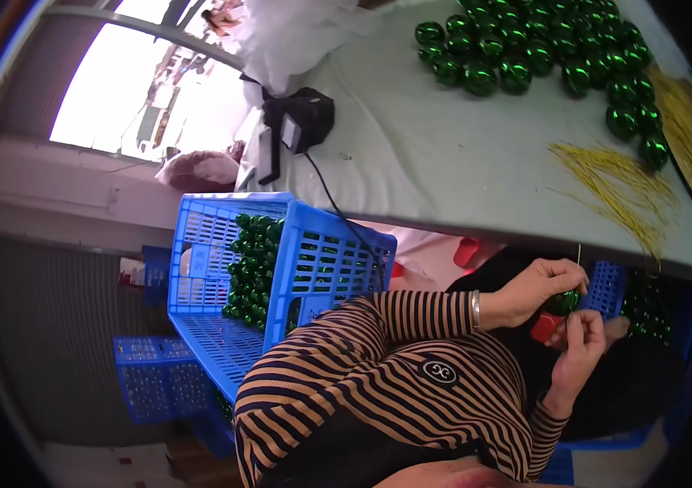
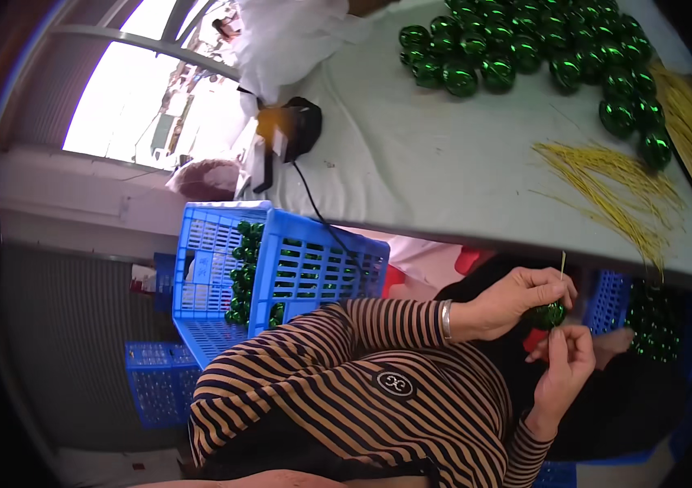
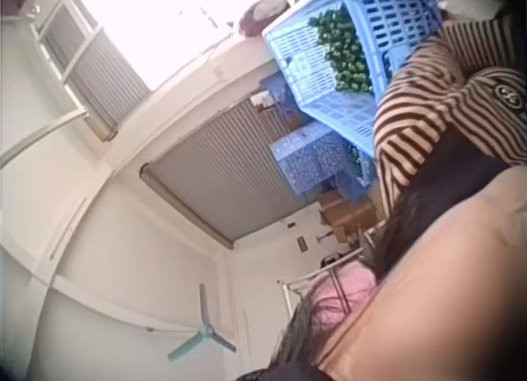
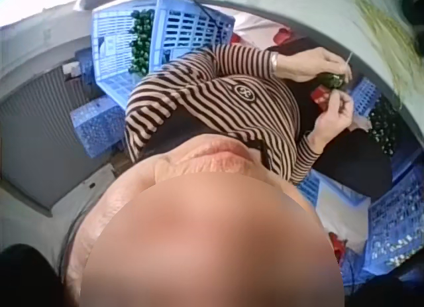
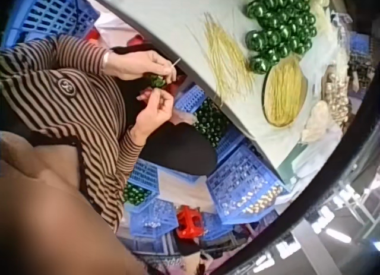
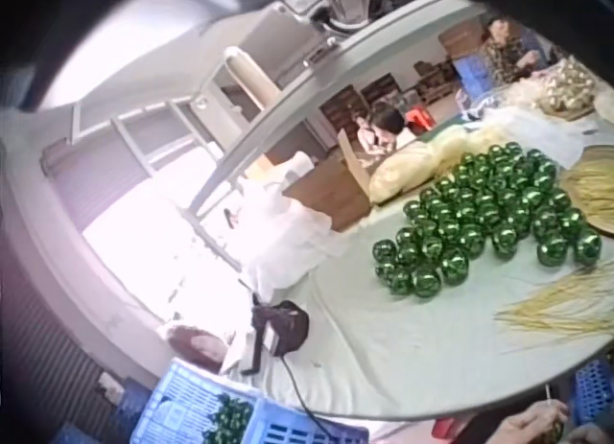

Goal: Attaching thin gold strings to green Christmas ball ornaments.

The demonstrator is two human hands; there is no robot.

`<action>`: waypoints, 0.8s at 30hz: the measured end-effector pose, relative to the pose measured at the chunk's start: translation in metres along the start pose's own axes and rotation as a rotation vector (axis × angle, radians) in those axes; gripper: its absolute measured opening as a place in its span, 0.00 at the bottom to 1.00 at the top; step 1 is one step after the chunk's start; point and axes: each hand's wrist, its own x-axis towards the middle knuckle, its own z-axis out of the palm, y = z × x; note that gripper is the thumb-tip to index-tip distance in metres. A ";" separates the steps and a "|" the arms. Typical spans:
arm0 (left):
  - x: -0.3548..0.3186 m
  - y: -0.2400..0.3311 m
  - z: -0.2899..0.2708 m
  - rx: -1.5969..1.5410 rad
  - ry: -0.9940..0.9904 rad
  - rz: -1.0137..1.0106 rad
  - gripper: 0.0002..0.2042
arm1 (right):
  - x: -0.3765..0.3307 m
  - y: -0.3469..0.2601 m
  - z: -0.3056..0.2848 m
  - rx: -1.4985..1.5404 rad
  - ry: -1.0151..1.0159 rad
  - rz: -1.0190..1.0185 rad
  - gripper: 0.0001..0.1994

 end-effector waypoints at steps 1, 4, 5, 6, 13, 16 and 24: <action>-0.001 0.000 0.001 -0.053 0.014 -0.015 0.11 | 0.000 0.000 -0.001 0.063 -0.019 0.001 0.04; -0.001 0.003 0.004 -0.071 0.043 -0.051 0.12 | -0.001 -0.001 -0.005 0.203 -0.053 0.018 0.05; 0.001 0.005 0.005 -0.032 0.065 -0.060 0.12 | -0.001 -0.002 -0.007 0.278 -0.080 0.028 0.05; 0.004 0.006 0.006 0.004 0.080 -0.075 0.12 | -0.002 -0.003 -0.009 0.353 -0.098 0.036 0.05; 0.013 0.010 -0.004 0.009 0.076 -0.095 0.12 | 0.003 -0.012 -0.009 0.513 -0.145 0.049 0.07; 0.013 -0.001 -0.008 0.072 -0.024 -0.118 0.14 | 0.003 -0.005 -0.014 0.493 -0.122 -0.043 0.06; 0.008 -0.009 -0.001 -0.019 0.004 -0.267 0.14 | -0.007 0.002 -0.015 0.156 0.101 -0.229 0.06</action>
